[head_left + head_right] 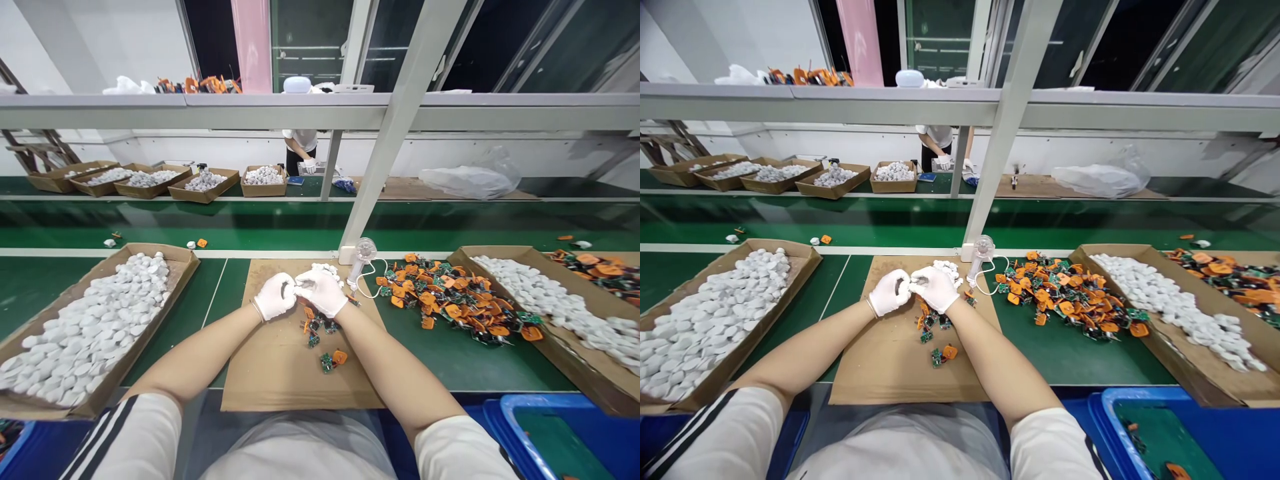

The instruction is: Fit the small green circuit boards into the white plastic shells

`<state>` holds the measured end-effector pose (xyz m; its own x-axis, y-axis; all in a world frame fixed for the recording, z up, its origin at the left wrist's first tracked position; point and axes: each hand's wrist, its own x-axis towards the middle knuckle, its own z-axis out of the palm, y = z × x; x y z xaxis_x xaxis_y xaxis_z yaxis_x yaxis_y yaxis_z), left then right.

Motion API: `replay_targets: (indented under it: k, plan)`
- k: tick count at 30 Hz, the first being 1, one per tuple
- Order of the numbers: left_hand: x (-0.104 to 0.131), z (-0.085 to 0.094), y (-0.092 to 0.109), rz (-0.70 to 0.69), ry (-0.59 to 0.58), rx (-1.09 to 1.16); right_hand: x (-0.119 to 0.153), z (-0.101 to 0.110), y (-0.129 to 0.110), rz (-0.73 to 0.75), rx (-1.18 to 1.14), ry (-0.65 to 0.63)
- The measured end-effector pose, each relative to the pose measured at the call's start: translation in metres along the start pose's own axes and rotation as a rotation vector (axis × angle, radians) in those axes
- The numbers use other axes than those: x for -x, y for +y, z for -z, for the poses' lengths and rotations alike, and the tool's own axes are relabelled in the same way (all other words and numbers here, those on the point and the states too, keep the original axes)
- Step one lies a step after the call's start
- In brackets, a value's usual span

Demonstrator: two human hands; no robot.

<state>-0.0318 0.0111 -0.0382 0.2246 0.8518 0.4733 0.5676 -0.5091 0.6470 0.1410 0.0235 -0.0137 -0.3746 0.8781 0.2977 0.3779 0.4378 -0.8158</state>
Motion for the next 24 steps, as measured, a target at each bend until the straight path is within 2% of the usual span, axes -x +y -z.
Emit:
replay_targets:
  k: [4, 9, 12, 14, 17, 20, 22, 24]
  plan:
    - [0.002, 0.001, -0.005, 0.002, 0.026, -0.014, 0.000, 0.001, 0.000, -0.058, -0.141, 0.060]
    - [-0.010, 0.012, -0.032, 0.123, 0.108, -0.134, -0.003, 0.012, 0.009, -0.133, -0.305, 0.211]
    - [-0.018, 0.021, -0.044, 0.186, 0.117, -0.225, -0.004, 0.016, 0.011, -0.148, -0.372, 0.213]
    - [-0.018, 0.023, -0.043, 0.176, 0.102, -0.257, -0.002, 0.015, 0.010, -0.148, -0.388, 0.174]
    - [-0.011, 0.017, -0.028, 0.086, 0.073, -0.243, 0.001, 0.014, 0.004, -0.149, -0.360, 0.090]
    - [-0.002, 0.005, -0.011, -0.162, 0.042, -0.278, 0.004, 0.015, -0.003, -0.145, -0.297, 0.017]
    - [0.002, -0.001, -0.006, -0.357, 0.071, -0.356, 0.004, 0.016, -0.009, -0.138, -0.264, -0.016]
    - [0.003, -0.003, -0.005, -0.479, 0.138, -0.404, 0.003, 0.017, -0.015, -0.132, -0.251, -0.035]
